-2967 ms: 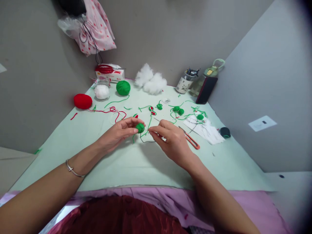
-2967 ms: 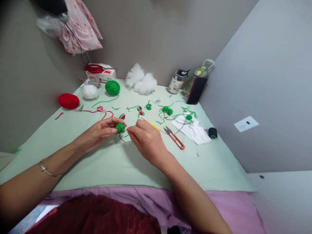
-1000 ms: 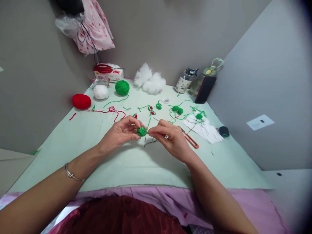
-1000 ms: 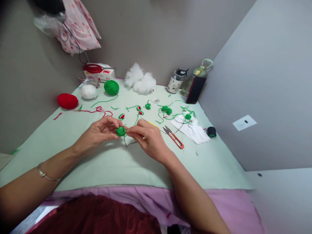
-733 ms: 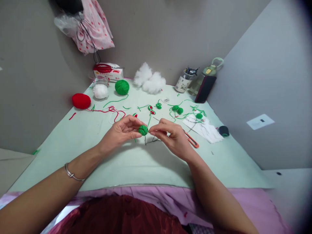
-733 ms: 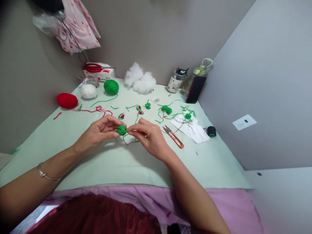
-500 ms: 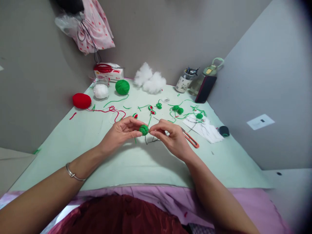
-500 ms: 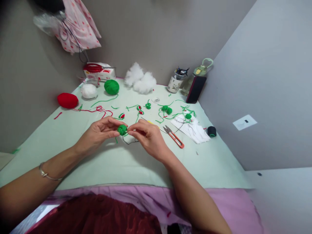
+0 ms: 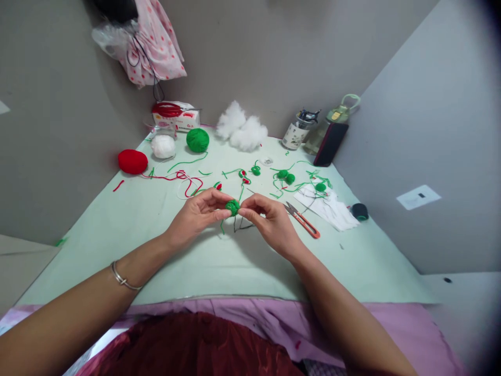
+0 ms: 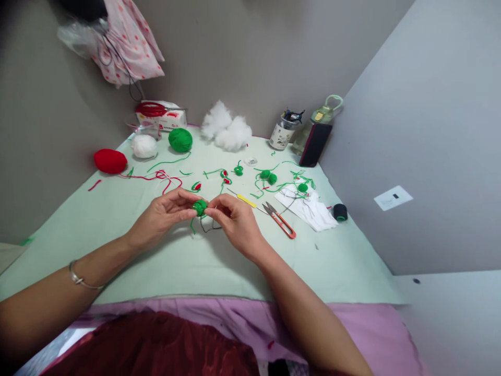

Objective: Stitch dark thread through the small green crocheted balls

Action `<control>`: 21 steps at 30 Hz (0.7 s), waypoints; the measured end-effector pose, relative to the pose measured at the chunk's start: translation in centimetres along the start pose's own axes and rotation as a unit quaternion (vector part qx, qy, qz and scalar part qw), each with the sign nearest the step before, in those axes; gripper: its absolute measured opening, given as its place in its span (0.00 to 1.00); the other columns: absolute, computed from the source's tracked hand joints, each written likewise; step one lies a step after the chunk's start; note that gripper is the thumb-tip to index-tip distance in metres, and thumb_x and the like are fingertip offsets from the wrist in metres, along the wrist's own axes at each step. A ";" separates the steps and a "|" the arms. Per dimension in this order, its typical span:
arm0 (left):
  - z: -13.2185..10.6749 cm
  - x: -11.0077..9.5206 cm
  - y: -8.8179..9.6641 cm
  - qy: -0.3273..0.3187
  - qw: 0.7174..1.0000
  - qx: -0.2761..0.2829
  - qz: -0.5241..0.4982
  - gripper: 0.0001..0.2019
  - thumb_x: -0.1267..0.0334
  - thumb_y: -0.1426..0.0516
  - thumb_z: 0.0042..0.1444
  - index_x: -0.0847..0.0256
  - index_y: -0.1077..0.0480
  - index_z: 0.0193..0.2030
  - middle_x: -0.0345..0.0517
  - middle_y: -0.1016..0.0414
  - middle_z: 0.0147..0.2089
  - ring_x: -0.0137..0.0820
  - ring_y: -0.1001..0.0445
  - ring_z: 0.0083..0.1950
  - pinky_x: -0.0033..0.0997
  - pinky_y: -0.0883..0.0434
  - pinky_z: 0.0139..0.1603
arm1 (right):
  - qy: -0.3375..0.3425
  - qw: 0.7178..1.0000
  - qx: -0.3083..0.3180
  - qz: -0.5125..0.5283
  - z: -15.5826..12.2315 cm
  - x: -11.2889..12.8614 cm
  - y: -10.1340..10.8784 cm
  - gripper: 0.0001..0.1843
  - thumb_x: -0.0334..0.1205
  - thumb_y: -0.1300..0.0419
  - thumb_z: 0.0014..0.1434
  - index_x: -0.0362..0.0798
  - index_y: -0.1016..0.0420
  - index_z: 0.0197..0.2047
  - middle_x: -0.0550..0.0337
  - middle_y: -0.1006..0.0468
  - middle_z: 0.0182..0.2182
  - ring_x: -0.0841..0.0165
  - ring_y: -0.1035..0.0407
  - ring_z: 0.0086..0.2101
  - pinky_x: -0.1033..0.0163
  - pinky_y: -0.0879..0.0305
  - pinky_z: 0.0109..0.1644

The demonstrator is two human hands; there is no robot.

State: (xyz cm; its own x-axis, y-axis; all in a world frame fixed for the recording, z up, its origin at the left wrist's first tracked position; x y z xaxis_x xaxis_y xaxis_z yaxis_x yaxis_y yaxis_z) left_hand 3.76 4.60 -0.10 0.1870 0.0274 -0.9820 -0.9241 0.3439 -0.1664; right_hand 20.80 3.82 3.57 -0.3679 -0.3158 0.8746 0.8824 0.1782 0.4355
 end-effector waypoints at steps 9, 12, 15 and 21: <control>0.3 0.0 0.2 -0.022 0.999 0.000 0.050 0.15 0.58 0.31 0.54 0.60 0.23 0.46 0.47 0.20 0.47 0.37 0.22 0.50 0.38 0.27 0.56 | -0.051 0.998 0.032 0.033 -0.3 -0.5 -0.9 0.06 0.40 0.40 0.64 0.48 0.33 0.38 0.65 0.29 0.29 0.72 0.35 0.30 0.66 0.39 0.35; 0.6 0.2 0.2 -0.015 0.998 0.009 0.058 0.15 0.57 0.31 0.55 0.61 0.23 0.47 0.47 0.20 0.46 0.36 0.22 0.49 0.38 0.27 0.56 | -0.045 0.996 0.058 0.046 -0.4 0.3 -1.2 0.06 0.41 0.43 0.67 0.49 0.36 0.39 0.63 0.25 0.31 0.70 0.30 0.32 0.65 0.36 0.38; 0.7 0.5 0.0 0.003 0.998 0.018 0.056 0.15 0.56 0.32 0.55 0.61 0.23 0.46 0.46 0.20 0.46 0.36 0.22 0.48 0.38 0.27 0.56 | -0.009 0.995 0.064 -0.073 -0.2 1.0 -1.1 0.05 0.42 0.45 0.70 0.50 0.33 0.42 0.63 0.24 0.30 0.70 0.30 0.31 0.65 0.39 0.38; 0.4 0.7 -0.6 0.032 0.996 0.044 0.068 0.14 0.56 0.32 0.53 0.62 0.23 0.42 0.48 0.20 0.44 0.37 0.23 0.48 0.40 0.28 0.55 | 0.080 0.974 0.013 -0.213 0.6 1.8 -1.1 0.07 0.32 0.40 0.63 0.47 0.26 0.32 0.61 0.27 0.31 0.74 0.38 0.27 0.65 0.45 0.33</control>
State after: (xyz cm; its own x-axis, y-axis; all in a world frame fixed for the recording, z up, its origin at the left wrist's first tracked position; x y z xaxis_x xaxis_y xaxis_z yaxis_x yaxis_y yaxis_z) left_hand 4.59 4.80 -0.68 0.0391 0.0209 -0.9990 -0.9064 0.4216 -0.0267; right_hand 18.96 3.63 4.81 -0.6466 -0.5077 0.5694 0.6507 0.0226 0.7590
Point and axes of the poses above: each hand's wrist, its own z-axis towards the middle knuckle, its own y-axis out of the back of the hand, x = y × z, the point moved 6 cm from there along z, towards the middle knuckle
